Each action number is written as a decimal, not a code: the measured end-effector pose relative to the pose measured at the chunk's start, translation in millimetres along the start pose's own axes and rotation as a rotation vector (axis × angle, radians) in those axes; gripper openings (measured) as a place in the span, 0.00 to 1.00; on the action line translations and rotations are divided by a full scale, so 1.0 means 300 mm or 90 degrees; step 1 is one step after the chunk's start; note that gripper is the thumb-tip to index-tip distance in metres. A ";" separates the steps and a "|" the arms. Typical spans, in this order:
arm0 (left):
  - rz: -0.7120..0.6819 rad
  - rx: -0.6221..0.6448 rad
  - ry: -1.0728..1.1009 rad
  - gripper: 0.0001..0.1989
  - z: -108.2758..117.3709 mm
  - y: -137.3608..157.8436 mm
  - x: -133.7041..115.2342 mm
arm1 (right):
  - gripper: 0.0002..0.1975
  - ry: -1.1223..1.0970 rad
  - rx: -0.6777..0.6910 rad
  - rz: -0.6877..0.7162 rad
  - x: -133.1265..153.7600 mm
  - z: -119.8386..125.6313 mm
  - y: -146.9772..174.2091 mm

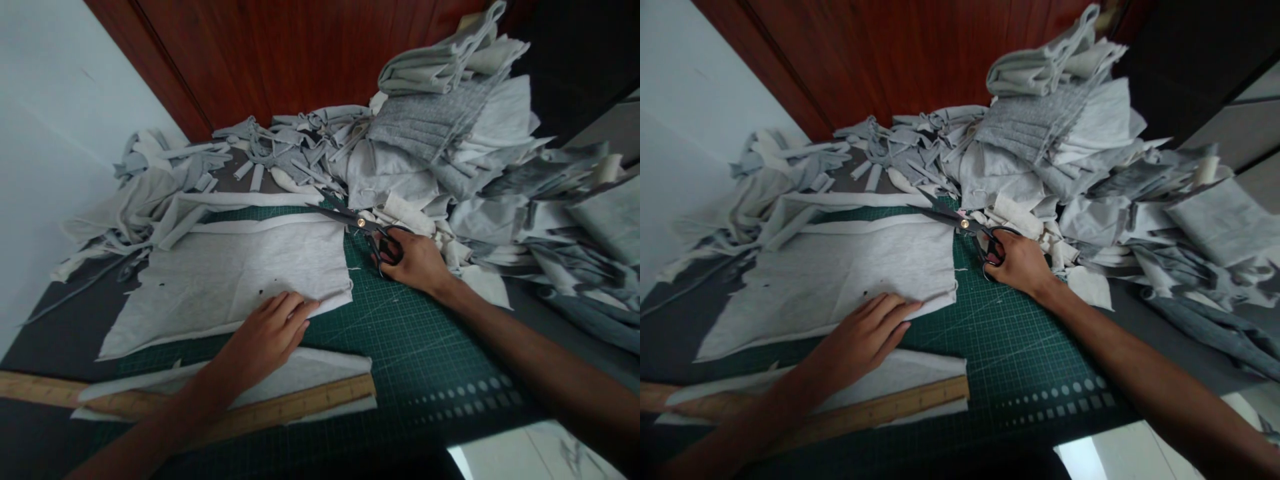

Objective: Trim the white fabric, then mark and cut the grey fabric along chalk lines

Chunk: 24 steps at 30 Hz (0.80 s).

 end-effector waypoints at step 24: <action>0.019 -0.074 0.072 0.14 -0.044 -0.002 -0.095 | 0.14 -0.041 0.126 -0.038 0.104 0.021 0.111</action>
Point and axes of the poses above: each hand's wrist, its own y-axis away from the middle knuckle, its own z-axis out of the back of the hand, x = y × z, the point moved 2 cm from there along -y, towards the middle knuckle, and after that the axes turned 15 degrees about x, right-handed, at the moved point
